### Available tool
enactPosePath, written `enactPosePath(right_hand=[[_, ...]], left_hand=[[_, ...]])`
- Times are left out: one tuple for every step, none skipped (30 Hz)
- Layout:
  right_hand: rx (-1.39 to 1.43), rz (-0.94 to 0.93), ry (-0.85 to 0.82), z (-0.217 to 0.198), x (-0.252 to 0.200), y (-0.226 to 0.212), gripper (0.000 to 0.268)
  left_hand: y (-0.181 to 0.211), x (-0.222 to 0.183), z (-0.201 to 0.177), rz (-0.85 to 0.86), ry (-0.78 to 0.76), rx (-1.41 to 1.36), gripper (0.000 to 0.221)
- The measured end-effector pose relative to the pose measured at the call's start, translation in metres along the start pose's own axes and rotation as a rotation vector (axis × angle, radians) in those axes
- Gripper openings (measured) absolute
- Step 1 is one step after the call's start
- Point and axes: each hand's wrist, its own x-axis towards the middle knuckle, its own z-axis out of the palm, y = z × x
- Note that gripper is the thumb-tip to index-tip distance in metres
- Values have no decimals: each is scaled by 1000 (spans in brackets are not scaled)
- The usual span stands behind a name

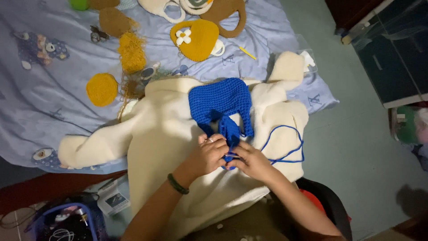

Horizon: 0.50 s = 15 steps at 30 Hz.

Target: A person is crocheting a blue bag using a crochet hook and blue yarn while sitting on a bed.

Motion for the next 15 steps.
enactPosePath(right_hand=[[-42,28,-41,-2,0,3,37],[-84,56,-83,-5,-1,6,34],[-85,57,-80,-6,2,-2,34],[295,297,-109,-7,6,-11,24],[675,534,-135,-8,9,-20,22],[673,535,-134,-8,4,-8,22],[745,612,-162,-7,-2,5,18],[816,690,-190,-6,-8,17,15],[818,694,-191,-4,-13,20,15],[896,719,-163,-2,-18,23,16],[974,740,-127,-1,-22,27,17],[975,742,-120,1,-25,26,17],[1022,723,-82,2,-26,25,19],[1069,704,-43,3,-28,24,20],[1070,706,-42,7,-31,29,20]], left_hand=[[4,2,-2,-46,-53,7,23],[9,4,-4,-91,-106,15,24],[14,8,-10,-88,-108,15,24],[20,11,-17,-151,-138,-81,25],[26,15,-23,-215,-166,-179,26],[19,13,-14,-213,-166,-180,26],[14,10,-5,-196,-71,-283,32],[8,8,5,-179,26,-385,38],[7,7,10,-182,24,-388,38],[7,6,16,-194,27,-462,39],[5,8,20,-199,27,-534,40],[4,6,24,-196,21,-536,40],[3,5,28,-193,22,-575,41],[1,5,31,-190,23,-613,42],[0,5,31,-191,20,-614,42]])
